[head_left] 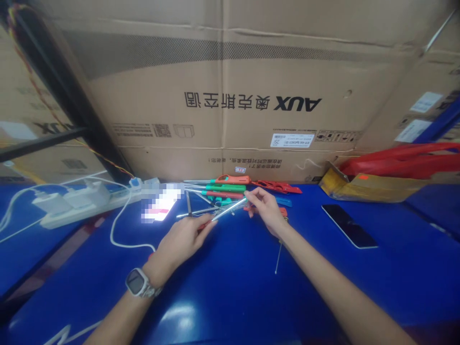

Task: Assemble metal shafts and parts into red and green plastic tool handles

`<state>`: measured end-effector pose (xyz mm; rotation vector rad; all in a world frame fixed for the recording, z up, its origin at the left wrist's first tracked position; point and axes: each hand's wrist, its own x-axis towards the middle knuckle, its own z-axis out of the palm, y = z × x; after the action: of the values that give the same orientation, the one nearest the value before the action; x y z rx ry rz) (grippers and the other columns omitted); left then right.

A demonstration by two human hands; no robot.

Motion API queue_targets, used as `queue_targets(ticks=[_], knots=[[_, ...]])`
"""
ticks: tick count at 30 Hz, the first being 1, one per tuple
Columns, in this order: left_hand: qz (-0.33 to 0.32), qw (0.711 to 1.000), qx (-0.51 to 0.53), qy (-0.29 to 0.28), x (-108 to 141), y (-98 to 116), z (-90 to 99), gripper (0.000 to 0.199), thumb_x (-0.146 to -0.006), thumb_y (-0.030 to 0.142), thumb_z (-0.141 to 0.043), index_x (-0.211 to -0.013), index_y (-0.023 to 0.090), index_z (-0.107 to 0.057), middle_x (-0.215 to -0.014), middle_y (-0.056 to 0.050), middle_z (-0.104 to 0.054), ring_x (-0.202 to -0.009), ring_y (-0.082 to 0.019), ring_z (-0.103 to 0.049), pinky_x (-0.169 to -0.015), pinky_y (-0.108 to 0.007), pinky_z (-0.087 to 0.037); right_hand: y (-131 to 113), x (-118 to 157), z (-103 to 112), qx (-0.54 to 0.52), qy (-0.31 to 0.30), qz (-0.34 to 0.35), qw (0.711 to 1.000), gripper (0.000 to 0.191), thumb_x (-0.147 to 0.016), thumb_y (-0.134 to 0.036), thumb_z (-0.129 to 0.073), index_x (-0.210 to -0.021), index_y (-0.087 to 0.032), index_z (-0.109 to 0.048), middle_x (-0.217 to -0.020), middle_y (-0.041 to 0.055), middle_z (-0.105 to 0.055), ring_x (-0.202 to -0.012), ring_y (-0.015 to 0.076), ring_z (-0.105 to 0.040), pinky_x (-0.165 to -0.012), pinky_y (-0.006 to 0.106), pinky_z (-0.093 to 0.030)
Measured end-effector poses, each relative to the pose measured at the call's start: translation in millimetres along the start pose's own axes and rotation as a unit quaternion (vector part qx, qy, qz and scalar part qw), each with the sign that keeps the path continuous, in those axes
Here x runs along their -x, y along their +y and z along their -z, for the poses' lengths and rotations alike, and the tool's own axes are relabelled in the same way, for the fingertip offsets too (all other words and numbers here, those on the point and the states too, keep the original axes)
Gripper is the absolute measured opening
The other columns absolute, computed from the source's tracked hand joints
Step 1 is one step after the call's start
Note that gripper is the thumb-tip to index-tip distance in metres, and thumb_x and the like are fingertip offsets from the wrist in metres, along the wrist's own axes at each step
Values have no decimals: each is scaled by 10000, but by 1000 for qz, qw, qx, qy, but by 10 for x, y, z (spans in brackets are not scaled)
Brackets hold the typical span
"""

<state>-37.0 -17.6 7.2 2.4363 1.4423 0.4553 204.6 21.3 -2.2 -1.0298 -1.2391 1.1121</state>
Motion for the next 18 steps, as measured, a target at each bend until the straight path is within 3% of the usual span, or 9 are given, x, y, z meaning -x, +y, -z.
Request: queue_targets(ticks=[3,8,13,16,18], knots=[[5,1000,-24,0,4,-1,-14,384,-1021,481,-337,-893,236,-604,-616,5,-582,-580,-186,-582,-575,-265,-286,8,-20,41,164,25,57,985,529,-876,-676,-511,-627,-219,-413,-508,-69,-385,-462,100,-379,-477,250,-282],[-6,999,-35,-10,-1,16,-41,397,-1025,482,-324,-930,242,-626,-638,-1,-602,-605,-192,-599,-589,-270,-294,-16,-3,71,309,16,104,945,565,-957,-644,-318,-575,-228,-318,-538,-32,-381,-548,127,-373,-551,284,-255],[-11,1000,-16,-8,-16,9,-35,411,-1024,484,-319,-896,230,-616,-614,8,-568,-564,-173,-564,-580,-271,-298,-21,46,12,236,-14,107,966,449,-955,-599,-342,-735,-222,-447,-677,-14,-481,-625,145,-439,-578,269,-352],[-7,1000,-18,0,-9,24,-33,417,-1024,480,-315,-887,227,-617,-597,7,-559,-549,-171,-560,-567,-273,-289,-10,56,-68,141,-12,41,989,456,-885,-670,-451,-771,-229,-478,-683,-16,-497,-601,135,-458,-520,239,-369],[-1,999,-34,9,5,50,-44,411,-1026,470,-313,-914,229,-626,-609,-5,-585,-570,-185,-587,-567,-276,-286,-3,54,-125,69,4,-21,997,505,-807,-726,-529,-737,-232,-453,-594,-44,-440,-519,113,-413,-448,210,-313]])
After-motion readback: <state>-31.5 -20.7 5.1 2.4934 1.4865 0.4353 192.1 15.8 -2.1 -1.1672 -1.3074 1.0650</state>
